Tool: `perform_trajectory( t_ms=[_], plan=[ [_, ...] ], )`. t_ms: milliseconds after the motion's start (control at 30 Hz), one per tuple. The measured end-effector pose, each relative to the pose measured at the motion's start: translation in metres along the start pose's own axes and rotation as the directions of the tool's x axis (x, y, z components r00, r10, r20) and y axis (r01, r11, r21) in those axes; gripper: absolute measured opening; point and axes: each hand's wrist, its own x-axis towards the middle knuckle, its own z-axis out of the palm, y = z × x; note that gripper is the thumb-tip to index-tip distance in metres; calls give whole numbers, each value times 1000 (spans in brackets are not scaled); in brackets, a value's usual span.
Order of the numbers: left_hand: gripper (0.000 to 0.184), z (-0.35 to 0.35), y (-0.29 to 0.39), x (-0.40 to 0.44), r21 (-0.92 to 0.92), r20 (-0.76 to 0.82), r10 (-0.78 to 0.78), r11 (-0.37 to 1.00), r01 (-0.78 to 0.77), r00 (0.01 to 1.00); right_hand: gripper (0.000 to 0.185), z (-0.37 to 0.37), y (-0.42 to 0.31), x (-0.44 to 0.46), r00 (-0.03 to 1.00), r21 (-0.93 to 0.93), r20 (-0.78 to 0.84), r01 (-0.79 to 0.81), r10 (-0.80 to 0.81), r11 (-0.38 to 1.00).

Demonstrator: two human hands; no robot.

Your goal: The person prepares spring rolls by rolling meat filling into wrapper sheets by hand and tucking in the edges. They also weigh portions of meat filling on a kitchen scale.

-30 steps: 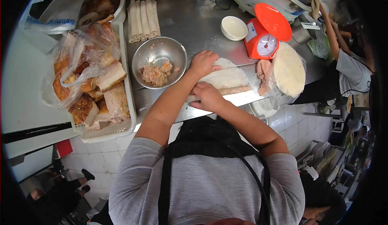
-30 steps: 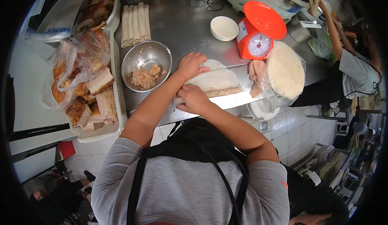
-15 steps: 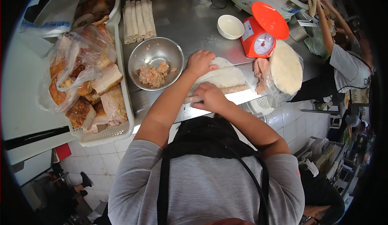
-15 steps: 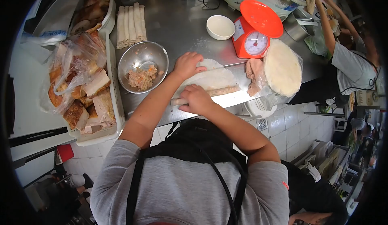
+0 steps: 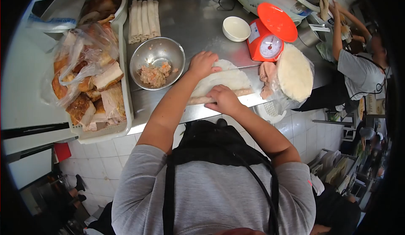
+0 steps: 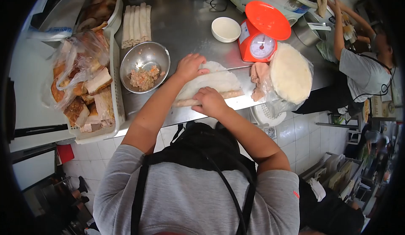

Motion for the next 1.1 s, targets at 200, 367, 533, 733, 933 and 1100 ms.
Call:
perform_trajectory(
  t_ms=[200,367,533,733,933,1100],
  plan=[
    [33,1,2,-1,27,28,-27,999,26,999,32,-21,18,-18,993,-81,6,-117,117,990],
    [33,-2,4,1,44,33,-26,999,25,999,33,-39,27,-17,989,-29,61,-129,131,991],
    [34,-4,9,0,70,57,-61,996,57,997,32,-41,42,-32,985,-60,90,-144,149,988],
    [32,0,9,-4,79,22,-69,995,67,997,30,-38,31,-23,990,-39,93,-106,110,994],
    [30,1,7,-6,56,46,-101,994,99,994,29,-32,19,-8,982,-112,162,-80,97,991],
    [34,-4,4,-15,58,54,-127,991,124,990,28,-19,14,-1,975,-83,203,-77,93,994]
  ],
)
